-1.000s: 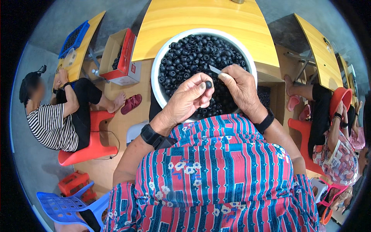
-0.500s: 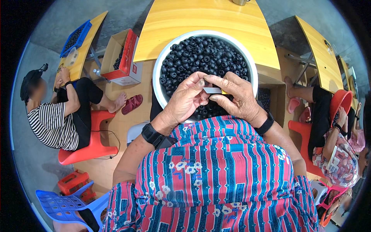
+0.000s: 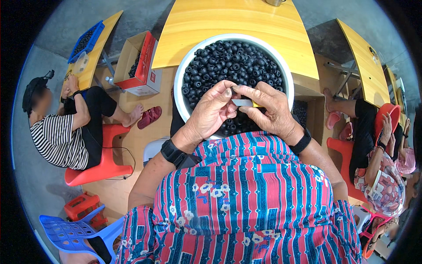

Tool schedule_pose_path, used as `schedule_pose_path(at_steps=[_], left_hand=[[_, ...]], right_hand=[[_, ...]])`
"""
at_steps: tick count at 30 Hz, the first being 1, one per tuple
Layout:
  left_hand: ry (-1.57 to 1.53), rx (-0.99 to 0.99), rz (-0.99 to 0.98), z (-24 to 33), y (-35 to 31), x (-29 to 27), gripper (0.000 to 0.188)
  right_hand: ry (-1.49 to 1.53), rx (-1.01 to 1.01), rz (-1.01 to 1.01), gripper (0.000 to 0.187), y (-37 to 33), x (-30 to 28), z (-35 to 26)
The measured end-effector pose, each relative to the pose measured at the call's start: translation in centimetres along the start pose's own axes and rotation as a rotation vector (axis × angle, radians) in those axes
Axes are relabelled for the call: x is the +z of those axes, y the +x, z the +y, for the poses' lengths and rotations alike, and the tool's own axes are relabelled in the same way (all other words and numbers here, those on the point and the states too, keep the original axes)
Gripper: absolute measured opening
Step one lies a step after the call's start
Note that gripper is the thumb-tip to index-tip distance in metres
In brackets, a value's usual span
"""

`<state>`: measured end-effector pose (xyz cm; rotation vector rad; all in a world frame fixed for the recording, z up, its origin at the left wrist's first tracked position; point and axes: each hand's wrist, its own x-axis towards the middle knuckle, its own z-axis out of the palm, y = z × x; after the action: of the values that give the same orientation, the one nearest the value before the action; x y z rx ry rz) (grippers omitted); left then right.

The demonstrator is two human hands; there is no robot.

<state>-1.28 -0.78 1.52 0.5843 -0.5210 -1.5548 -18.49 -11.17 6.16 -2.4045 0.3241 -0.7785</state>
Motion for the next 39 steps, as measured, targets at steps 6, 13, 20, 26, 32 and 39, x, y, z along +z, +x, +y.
schedule_pose_path(at_steps=[6,13,20,26,32,39], left_hand=[[0.130,0.026,0.028,0.3,-0.2,1.7,0.019],[0.218,0.051,-0.012,0.4,-0.1,1.6,0.020],[0.231,0.050,-0.029,0.3,-0.2,1.4,0.033],[0.222,0.040,-0.030,0.3,-0.2,1.3,0.032],[0.215,0.036,-0.038,0.3,-0.2,1.1,0.028],[0.173,0.046,-0.052,1.0,-0.6,1.6,0.022]], right_hand=[[0.065,0.076,0.119,0.029,0.1,0.0,0.9],[-0.032,0.050,0.039,0.018,-0.1,0.0,0.3],[-0.066,0.027,0.058,0.022,-0.1,0.1,0.4],[-0.075,0.038,0.045,0.022,-0.2,0.1,0.3],[-0.070,0.066,0.055,0.019,-0.2,0.3,0.2],[0.043,0.239,0.240,0.017,0.0,0.7,1.6]])
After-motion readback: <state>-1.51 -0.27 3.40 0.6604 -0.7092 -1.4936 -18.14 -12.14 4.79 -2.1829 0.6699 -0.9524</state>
